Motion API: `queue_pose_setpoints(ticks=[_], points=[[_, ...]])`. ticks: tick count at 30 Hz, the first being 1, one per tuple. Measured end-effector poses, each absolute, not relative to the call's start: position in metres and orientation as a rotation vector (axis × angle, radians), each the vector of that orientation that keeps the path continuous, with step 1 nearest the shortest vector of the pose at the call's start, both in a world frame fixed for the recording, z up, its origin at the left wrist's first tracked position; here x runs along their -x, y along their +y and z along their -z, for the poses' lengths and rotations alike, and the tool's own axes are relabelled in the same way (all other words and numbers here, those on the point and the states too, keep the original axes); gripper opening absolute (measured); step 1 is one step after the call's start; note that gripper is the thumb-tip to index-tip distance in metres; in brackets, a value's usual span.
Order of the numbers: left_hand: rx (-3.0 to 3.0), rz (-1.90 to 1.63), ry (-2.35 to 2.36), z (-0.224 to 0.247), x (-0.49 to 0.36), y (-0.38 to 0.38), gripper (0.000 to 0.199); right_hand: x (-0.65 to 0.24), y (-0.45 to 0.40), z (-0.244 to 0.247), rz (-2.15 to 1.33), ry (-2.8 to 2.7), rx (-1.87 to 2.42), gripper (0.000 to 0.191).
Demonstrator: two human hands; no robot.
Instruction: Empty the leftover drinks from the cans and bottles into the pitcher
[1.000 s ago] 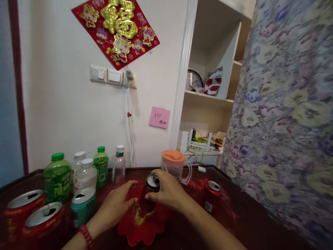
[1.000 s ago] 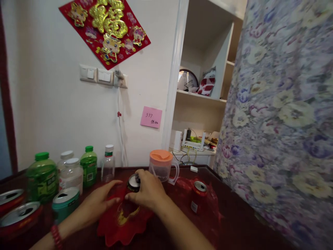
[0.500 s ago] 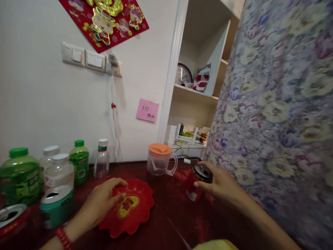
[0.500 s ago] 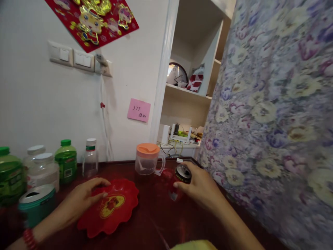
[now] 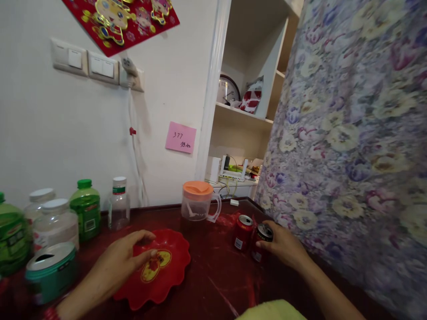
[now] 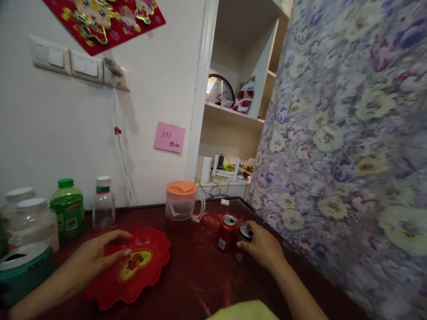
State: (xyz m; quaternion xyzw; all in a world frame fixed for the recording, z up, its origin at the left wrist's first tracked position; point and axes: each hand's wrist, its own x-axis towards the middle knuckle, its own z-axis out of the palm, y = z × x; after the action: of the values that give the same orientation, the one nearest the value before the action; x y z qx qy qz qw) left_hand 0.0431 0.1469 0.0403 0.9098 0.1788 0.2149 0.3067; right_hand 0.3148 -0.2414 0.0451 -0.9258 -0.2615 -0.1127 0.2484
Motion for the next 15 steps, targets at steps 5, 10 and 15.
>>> queue_pose_setpoints(ticks=[5,10,15], points=[[-2.403,-0.552,0.493,-0.042,-0.043,0.145,0.043,-0.323,-0.239,-0.037,0.237,-0.742,2.601,0.056],[-2.377,-0.569,0.470,-0.041,-0.042,0.141,0.042,-0.321,-0.245,-0.033,0.217,-0.721,2.672,0.080],[-2.314,-0.585,0.425,-0.051,-0.039,0.126,0.043,-0.306,-0.251,-0.048,0.419,-0.678,2.694,0.081]])
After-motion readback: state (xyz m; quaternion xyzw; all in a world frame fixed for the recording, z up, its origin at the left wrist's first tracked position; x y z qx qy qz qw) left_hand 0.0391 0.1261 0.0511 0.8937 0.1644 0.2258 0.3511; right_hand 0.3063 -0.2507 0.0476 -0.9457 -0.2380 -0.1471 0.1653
